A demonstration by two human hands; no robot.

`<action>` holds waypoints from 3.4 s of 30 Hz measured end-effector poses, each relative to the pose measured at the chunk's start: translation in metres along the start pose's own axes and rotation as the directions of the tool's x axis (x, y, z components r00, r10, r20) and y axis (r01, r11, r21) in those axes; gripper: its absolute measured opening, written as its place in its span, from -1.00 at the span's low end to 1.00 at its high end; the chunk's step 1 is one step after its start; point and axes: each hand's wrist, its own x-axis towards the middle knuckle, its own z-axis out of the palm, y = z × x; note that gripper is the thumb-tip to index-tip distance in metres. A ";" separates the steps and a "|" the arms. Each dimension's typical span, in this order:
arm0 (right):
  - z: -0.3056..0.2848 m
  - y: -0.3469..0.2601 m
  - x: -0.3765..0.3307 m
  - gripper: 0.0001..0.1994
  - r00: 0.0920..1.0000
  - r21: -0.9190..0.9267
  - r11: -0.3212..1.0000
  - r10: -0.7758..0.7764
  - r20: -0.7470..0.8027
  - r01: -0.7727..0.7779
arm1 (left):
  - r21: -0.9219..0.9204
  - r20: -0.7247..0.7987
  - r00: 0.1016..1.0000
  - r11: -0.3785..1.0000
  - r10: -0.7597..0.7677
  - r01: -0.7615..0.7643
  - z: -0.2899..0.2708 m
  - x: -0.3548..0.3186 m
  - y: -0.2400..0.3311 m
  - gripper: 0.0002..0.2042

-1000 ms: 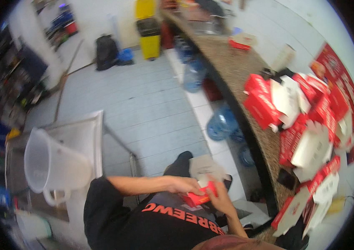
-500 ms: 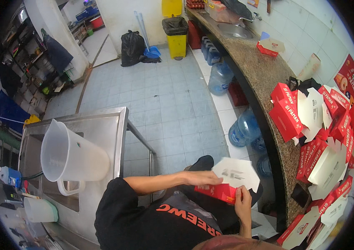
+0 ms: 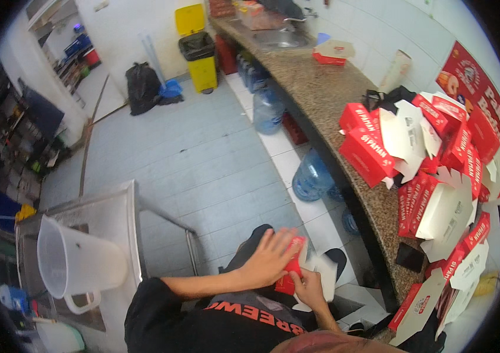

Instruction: The person sits on a chair and assembles red and white cardboard boxes by hand. They pick up flat-packed box components, fold the flaps, and interlock the sides to form a finished box, which is then placed on a growing stack on the counter.

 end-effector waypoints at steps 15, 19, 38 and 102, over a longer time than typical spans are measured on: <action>-0.047 -0.031 0.032 -0.90 0.882 0.389 0.870 -0.102 -0.460 0.303 | -0.596 -0.045 0.971 0.786 -0.236 0.164 0.053 0.035 -0.007 -0.40; -0.013 -0.027 0.034 -0.87 0.926 0.594 0.735 -0.126 -0.356 0.328 | -0.603 -0.113 0.956 0.783 -0.270 0.150 0.060 0.026 -0.013 -0.39; -0.351 -0.065 0.171 -0.41 0.468 -0.834 0.542 -0.712 -0.523 -0.107 | -0.021 0.593 0.766 0.946 -0.248 0.322 0.210 -0.109 -0.130 -0.43; -0.117 -0.121 -0.020 -0.70 0.758 -0.353 0.690 -0.644 0.101 0.633 | -0.261 0.135 0.942 0.928 0.307 -0.266 -0.141 0.041 -0.021 -0.72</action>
